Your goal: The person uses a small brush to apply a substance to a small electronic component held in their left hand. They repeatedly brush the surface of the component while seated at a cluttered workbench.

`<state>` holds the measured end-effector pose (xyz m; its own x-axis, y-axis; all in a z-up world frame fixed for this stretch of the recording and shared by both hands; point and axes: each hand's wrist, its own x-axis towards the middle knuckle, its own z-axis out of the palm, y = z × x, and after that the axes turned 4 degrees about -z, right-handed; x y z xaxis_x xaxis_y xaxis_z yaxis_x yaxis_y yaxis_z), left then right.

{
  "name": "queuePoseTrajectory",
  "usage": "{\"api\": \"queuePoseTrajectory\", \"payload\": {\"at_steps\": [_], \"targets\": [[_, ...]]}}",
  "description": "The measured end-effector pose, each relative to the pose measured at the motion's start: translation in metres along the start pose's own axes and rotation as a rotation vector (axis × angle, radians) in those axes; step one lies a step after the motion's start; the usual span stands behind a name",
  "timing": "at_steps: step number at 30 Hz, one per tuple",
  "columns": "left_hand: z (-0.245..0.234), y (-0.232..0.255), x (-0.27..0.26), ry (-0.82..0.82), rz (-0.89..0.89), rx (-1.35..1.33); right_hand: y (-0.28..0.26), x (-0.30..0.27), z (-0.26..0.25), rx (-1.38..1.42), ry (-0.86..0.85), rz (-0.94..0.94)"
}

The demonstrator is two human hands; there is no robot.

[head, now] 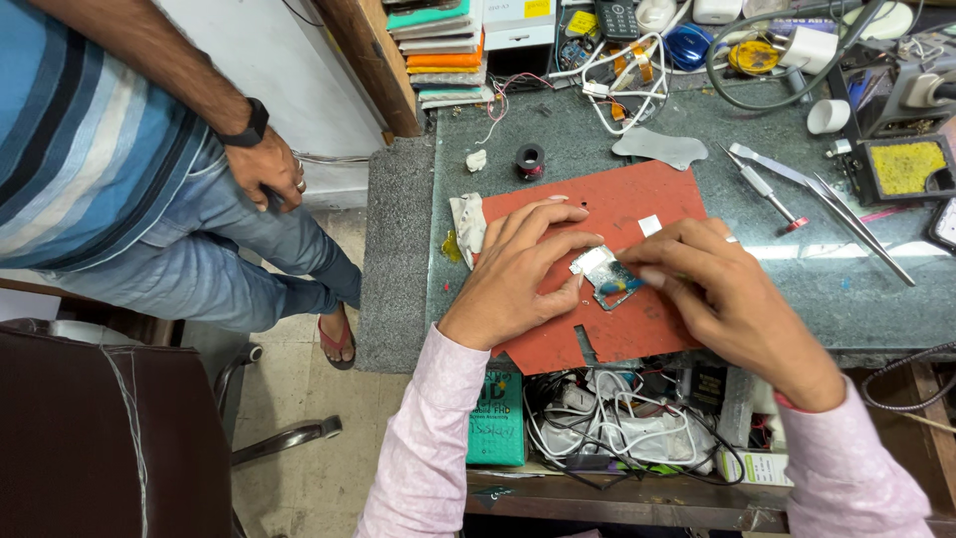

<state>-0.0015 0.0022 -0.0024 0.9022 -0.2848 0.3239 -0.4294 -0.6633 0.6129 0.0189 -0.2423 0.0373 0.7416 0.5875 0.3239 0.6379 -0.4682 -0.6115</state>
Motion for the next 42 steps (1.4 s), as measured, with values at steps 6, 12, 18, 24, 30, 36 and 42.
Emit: {"api": "queuePoseTrajectory", "payload": {"at_steps": [6,12,18,24,30,36,42], "targets": [[-0.002,0.001,0.001,-0.004,0.006,0.009,0.008,0.000,-0.005,-0.003,-0.057,-0.070],[-0.004,0.005,0.003,-0.010,-0.006,0.001,0.008,0.000,-0.002,-0.023,0.022,-0.043],[-0.004,0.004,0.004,0.001,-0.008,0.008,0.006,0.003,-0.001,-0.025,0.086,-0.048],[-0.003,0.003,0.006,0.002,-0.021,0.004,0.007,0.004,0.005,-0.134,0.097,-0.021],[-0.005,0.004,0.006,0.004,-0.021,0.001,0.005,0.005,0.005,-0.116,0.070,-0.057],[-0.010,0.008,0.008,-0.017,-0.026,-0.010,0.010,0.007,0.004,-0.113,0.055,-0.140],[-0.014,0.012,0.010,-0.039,-0.042,-0.005,0.013,0.005,0.006,-0.176,0.090,-0.134]]}}
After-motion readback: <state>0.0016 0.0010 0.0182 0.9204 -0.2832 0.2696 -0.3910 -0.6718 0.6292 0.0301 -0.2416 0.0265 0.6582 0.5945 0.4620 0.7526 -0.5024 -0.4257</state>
